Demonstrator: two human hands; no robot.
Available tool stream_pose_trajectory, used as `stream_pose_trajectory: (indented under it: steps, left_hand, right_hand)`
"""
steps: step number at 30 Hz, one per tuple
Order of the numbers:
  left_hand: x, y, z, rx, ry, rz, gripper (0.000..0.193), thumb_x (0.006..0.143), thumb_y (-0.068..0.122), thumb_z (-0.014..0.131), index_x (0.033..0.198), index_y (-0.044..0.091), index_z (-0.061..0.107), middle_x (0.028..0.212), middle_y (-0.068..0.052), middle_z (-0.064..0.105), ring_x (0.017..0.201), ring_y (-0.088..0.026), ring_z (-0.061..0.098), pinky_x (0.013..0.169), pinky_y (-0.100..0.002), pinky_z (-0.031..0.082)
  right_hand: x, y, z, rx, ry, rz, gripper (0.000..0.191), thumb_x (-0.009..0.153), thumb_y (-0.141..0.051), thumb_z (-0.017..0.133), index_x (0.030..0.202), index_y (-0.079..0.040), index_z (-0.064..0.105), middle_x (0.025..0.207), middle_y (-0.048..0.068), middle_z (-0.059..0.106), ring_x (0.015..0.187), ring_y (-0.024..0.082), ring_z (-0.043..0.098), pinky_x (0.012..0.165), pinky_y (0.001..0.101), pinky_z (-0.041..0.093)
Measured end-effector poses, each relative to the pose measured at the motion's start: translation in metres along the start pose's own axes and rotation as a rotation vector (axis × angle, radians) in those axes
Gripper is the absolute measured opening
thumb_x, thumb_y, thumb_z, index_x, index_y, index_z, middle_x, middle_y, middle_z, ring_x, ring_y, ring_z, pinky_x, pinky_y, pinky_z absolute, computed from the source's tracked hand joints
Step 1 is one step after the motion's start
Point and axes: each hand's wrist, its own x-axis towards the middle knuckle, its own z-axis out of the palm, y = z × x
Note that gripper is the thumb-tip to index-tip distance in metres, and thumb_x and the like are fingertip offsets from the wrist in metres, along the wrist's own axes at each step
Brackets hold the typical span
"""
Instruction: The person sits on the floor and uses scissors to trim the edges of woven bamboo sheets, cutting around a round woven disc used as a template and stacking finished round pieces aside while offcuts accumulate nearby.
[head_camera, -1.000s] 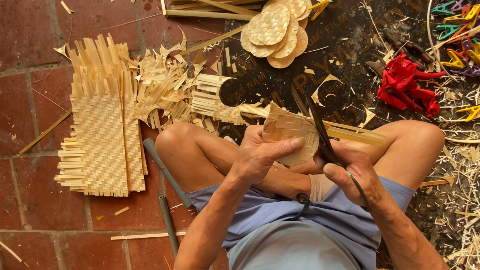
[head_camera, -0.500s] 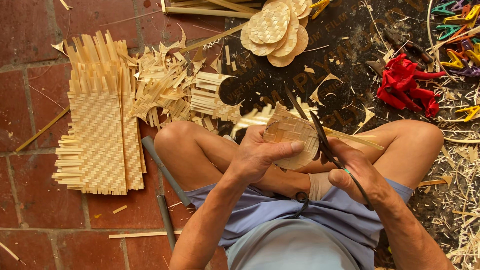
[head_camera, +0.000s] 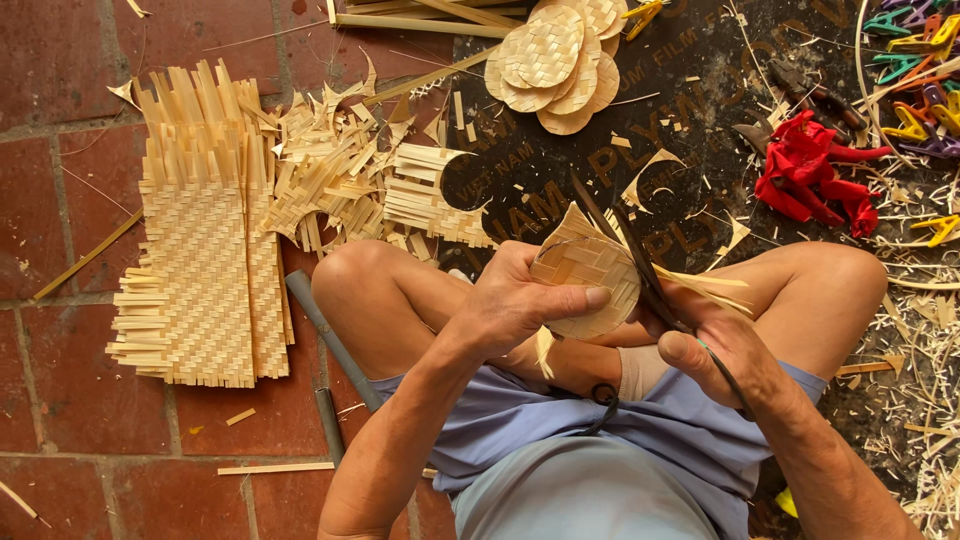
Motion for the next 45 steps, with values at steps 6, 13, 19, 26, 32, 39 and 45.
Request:
stream_pose_trajectory:
  steps: [6,13,19,26,32,39,45]
  left_hand:
    - [-0.004,0.003,-0.002,0.16,0.004,-0.019,0.024,0.093,0.011,0.079,0.115,-0.001,0.078,0.096,-0.001,0.074,0.082,-0.007,0.064,0.073,-0.025,0.055]
    - [-0.001,0.008,-0.002,0.213,-0.061,-0.06,0.028,0.092,0.011,0.079,0.116,-0.001,0.076,0.099,0.0,0.075,0.088,-0.007,0.066,0.079,-0.025,0.057]
    - [-0.001,0.008,-0.003,0.19,-0.078,-0.087,0.028,0.09,0.011,0.08,0.114,-0.002,0.076,0.097,0.0,0.075,0.087,-0.006,0.066,0.079,-0.025,0.057]
    - [-0.002,0.013,-0.007,0.272,-0.114,-0.127,0.024,0.089,0.009,0.079,0.11,-0.003,0.077,0.093,0.0,0.075,0.083,-0.006,0.065,0.075,-0.025,0.057]
    - [-0.002,0.019,-0.007,0.353,-0.157,-0.172,0.021,0.087,0.008,0.079,0.105,-0.004,0.076,0.089,0.001,0.074,0.079,-0.005,0.064,0.071,-0.025,0.055]
    - [-0.003,0.035,-0.005,0.385,-0.127,-0.243,0.02,0.085,0.008,0.08,0.1,-0.005,0.077,0.084,0.0,0.074,0.074,-0.006,0.063,0.067,-0.026,0.055]
    - [-0.003,0.052,-0.005,0.566,-0.179,-0.306,0.019,0.086,0.011,0.08,0.089,-0.007,0.077,0.075,-0.003,0.07,0.066,-0.009,0.06,0.058,-0.03,0.052]
  right_hand:
    - [-0.004,0.007,-0.005,-0.046,-0.05,-0.003,0.095,0.086,-0.073,0.051,0.144,0.001,0.05,0.117,0.011,0.067,0.106,0.019,0.065,0.092,0.0313,0.051]
    - [-0.009,0.004,-0.021,-0.234,-0.099,-0.135,0.078,0.097,-0.054,0.054,0.147,0.006,0.044,0.136,0.018,0.062,0.126,0.023,0.057,0.103,0.0349,0.043]
    - [0.001,-0.006,-0.017,0.14,-0.177,-0.22,0.069,0.097,-0.046,0.061,0.14,0.006,0.049,0.118,0.015,0.065,0.11,0.021,0.06,0.097,0.0324,0.049]
    - [0.011,-0.017,-0.028,-0.226,-0.208,-0.037,0.063,0.091,-0.044,0.064,0.138,-0.001,0.061,0.095,0.01,0.058,0.088,0.023,0.054,0.079,0.0336,0.053]
    - [0.022,-0.036,-0.031,-0.201,-0.192,-0.451,0.062,0.098,-0.046,0.058,0.132,0.006,0.053,0.101,0.013,0.065,0.093,0.025,0.063,0.079,0.0357,0.051]
    - [0.026,-0.039,-0.023,-0.192,-0.238,-0.267,0.068,0.091,-0.05,0.059,0.133,0.002,0.058,0.092,0.011,0.068,0.083,0.023,0.063,0.071,0.0336,0.054]
    - [0.026,-0.039,-0.026,-0.258,-0.217,-0.29,0.068,0.09,-0.051,0.062,0.133,0.002,0.058,0.094,0.012,0.071,0.085,0.023,0.067,0.074,0.0346,0.055]
